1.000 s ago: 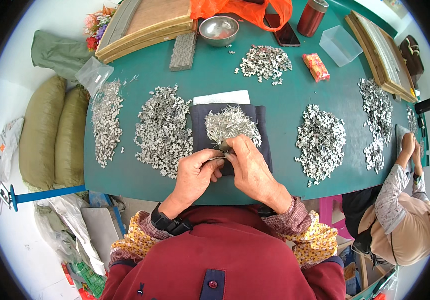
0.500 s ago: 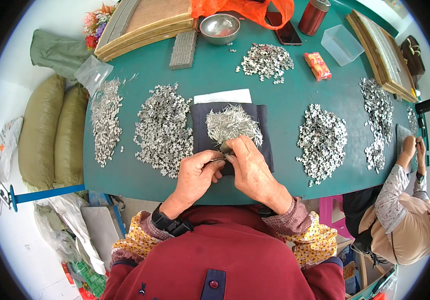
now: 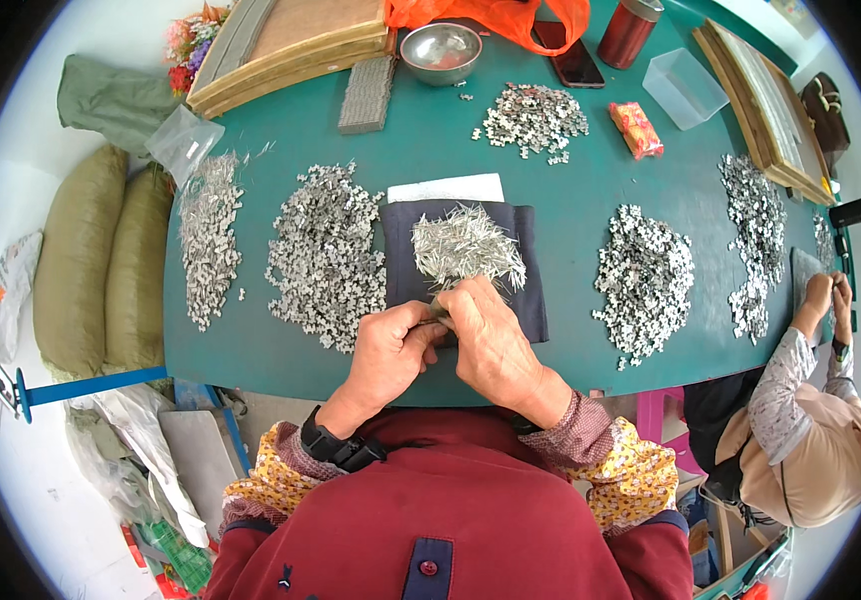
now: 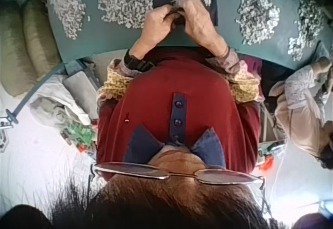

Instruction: Sorting various small metal components, possibly buckles or zip-fastener parts, into different groups on a work table.

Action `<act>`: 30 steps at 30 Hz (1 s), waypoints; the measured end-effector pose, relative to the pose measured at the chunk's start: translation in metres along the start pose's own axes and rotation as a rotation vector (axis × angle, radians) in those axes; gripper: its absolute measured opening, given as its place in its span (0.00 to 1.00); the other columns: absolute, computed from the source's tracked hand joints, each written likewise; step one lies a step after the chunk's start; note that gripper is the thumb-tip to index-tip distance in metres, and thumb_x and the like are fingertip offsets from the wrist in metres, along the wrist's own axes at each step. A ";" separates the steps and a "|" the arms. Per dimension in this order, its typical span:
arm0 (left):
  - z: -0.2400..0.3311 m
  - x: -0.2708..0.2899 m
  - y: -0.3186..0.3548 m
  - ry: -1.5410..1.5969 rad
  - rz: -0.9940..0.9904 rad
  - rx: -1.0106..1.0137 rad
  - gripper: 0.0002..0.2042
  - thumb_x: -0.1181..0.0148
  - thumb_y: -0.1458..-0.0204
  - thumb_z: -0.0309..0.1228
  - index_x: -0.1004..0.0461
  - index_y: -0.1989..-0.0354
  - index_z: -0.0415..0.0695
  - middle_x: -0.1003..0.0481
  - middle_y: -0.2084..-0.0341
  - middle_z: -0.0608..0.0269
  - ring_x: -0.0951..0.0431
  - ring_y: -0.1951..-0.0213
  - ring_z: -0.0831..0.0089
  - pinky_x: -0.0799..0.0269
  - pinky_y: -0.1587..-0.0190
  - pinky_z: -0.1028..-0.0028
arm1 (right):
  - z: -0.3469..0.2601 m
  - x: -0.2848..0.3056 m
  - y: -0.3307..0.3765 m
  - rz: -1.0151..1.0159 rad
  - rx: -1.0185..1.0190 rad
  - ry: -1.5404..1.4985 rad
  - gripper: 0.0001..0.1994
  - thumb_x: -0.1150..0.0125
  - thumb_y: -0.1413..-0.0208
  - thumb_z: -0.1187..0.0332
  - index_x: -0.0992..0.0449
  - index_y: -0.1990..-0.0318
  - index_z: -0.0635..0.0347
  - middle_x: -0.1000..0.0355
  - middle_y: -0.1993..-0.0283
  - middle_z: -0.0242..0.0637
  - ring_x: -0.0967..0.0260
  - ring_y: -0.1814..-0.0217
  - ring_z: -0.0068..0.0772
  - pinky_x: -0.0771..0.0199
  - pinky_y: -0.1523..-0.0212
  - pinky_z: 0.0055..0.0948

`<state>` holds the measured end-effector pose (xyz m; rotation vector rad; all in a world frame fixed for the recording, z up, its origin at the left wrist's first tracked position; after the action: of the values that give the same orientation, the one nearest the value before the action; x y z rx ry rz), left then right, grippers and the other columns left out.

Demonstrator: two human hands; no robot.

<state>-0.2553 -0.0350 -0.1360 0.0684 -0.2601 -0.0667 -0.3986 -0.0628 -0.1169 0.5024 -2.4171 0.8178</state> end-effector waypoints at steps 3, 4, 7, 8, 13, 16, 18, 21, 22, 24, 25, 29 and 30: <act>0.004 0.003 0.002 -0.064 0.009 -0.057 0.03 0.42 0.45 0.19 0.22 0.65 0.36 0.22 0.78 0.62 0.24 0.80 0.80 0.29 0.79 0.78 | -0.002 -0.002 0.002 0.039 0.008 -0.016 0.13 0.43 0.55 0.87 0.32 0.61 0.65 0.34 0.67 0.45 0.35 0.66 0.46 0.32 0.67 0.37; 0.006 0.004 0.002 -0.055 0.017 -0.057 0.04 0.43 0.44 0.19 0.22 0.64 0.35 0.22 0.78 0.62 0.24 0.80 0.80 0.28 0.79 0.79 | 0.000 -0.003 0.004 0.037 0.010 -0.019 0.13 0.43 0.55 0.87 0.32 0.61 0.65 0.34 0.67 0.45 0.35 0.66 0.46 0.32 0.67 0.37; 0.004 0.003 0.002 0.293 -0.050 0.215 0.05 0.45 0.42 0.20 0.23 0.62 0.35 0.22 0.78 0.62 0.23 0.79 0.79 0.27 0.78 0.79 | -0.001 -0.002 0.007 0.075 0.091 0.058 0.18 0.41 0.61 0.84 0.30 0.58 0.66 0.33 0.68 0.42 0.35 0.67 0.45 0.31 0.67 0.37; 0.003 0.004 0.003 0.290 -0.041 0.215 0.05 0.45 0.42 0.20 0.23 0.62 0.35 0.22 0.78 0.62 0.23 0.79 0.79 0.27 0.78 0.79 | -0.009 -0.001 0.006 0.105 0.133 0.124 0.19 0.41 0.63 0.83 0.29 0.58 0.66 0.31 0.66 0.42 0.33 0.66 0.44 0.29 0.66 0.37; 0.000 0.005 0.006 0.402 -0.126 0.246 0.07 0.49 0.40 0.20 0.24 0.61 0.33 0.23 0.77 0.61 0.23 0.78 0.79 0.27 0.78 0.79 | -0.020 -0.002 0.016 0.115 0.213 0.202 0.22 0.41 0.67 0.82 0.27 0.56 0.68 0.27 0.60 0.43 0.30 0.62 0.43 0.26 0.63 0.36; -0.004 0.016 0.008 0.460 -0.095 0.285 0.06 0.46 0.41 0.21 0.24 0.61 0.33 0.23 0.76 0.57 0.22 0.79 0.75 0.26 0.79 0.79 | -0.012 0.005 0.009 0.097 0.091 0.119 0.18 0.42 0.58 0.84 0.26 0.55 0.68 0.28 0.62 0.44 0.31 0.62 0.45 0.27 0.62 0.37; -0.009 0.027 0.009 0.510 -0.006 0.305 0.06 0.43 0.43 0.23 0.24 0.62 0.33 0.23 0.76 0.55 0.21 0.79 0.72 0.26 0.79 0.78 | 0.000 0.011 0.004 0.141 -0.089 0.097 0.12 0.43 0.50 0.83 0.26 0.56 0.66 0.29 0.62 0.44 0.32 0.62 0.47 0.29 0.61 0.37; -0.021 0.043 0.013 0.545 0.057 0.273 0.06 0.43 0.43 0.23 0.24 0.61 0.32 0.22 0.76 0.55 0.21 0.80 0.72 0.26 0.80 0.77 | 0.013 0.014 0.000 0.106 -0.121 0.211 0.10 0.42 0.51 0.83 0.26 0.60 0.65 0.30 0.63 0.43 0.33 0.62 0.48 0.31 0.61 0.39; -0.024 0.045 0.016 0.548 0.054 0.269 0.06 0.43 0.42 0.23 0.25 0.61 0.32 0.22 0.76 0.55 0.21 0.80 0.72 0.26 0.80 0.77 | 0.016 0.013 0.003 0.073 -0.130 0.222 0.08 0.41 0.51 0.81 0.26 0.62 0.64 0.31 0.64 0.41 0.35 0.62 0.46 0.34 0.61 0.40; -0.032 0.046 0.020 0.563 0.048 0.279 0.06 0.43 0.42 0.23 0.25 0.61 0.32 0.22 0.76 0.55 0.22 0.80 0.72 0.26 0.80 0.76 | 0.017 0.008 0.007 0.013 -0.113 0.245 0.08 0.40 0.51 0.80 0.26 0.62 0.63 0.32 0.65 0.40 0.36 0.63 0.45 0.35 0.60 0.39; -0.035 0.047 0.022 0.574 0.044 0.285 0.06 0.43 0.42 0.23 0.25 0.61 0.32 0.22 0.76 0.55 0.22 0.80 0.72 0.26 0.80 0.76 | 0.016 0.005 0.009 -0.043 -0.092 0.267 0.08 0.39 0.52 0.80 0.26 0.62 0.62 0.32 0.66 0.39 0.37 0.63 0.44 0.36 0.60 0.39; -0.038 0.046 0.027 0.594 0.040 0.294 0.07 0.43 0.42 0.24 0.25 0.61 0.32 0.22 0.76 0.55 0.22 0.80 0.72 0.25 0.80 0.77 | 0.013 -0.004 0.009 -0.036 -0.088 0.278 0.08 0.39 0.52 0.79 0.25 0.63 0.60 0.33 0.67 0.37 0.37 0.62 0.42 0.37 0.60 0.38; -0.039 0.045 0.027 0.586 0.033 0.299 0.07 0.42 0.42 0.24 0.24 0.61 0.32 0.22 0.76 0.55 0.21 0.80 0.72 0.25 0.80 0.76 | 0.012 -0.005 0.006 -0.043 -0.071 0.286 0.09 0.39 0.53 0.80 0.24 0.63 0.60 0.32 0.66 0.37 0.36 0.62 0.43 0.35 0.60 0.38</act>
<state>-0.2001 -0.0088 -0.1595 0.3740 0.3167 0.0276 -0.4019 -0.0650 -0.1306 0.3802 -2.1564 0.7287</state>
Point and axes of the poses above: each hand's wrist, its own y-axis away from the middle knuckle, its own x-axis out of the back of the hand, z = x × y, the point moved 3 cm from there along -y, towards the middle knuckle
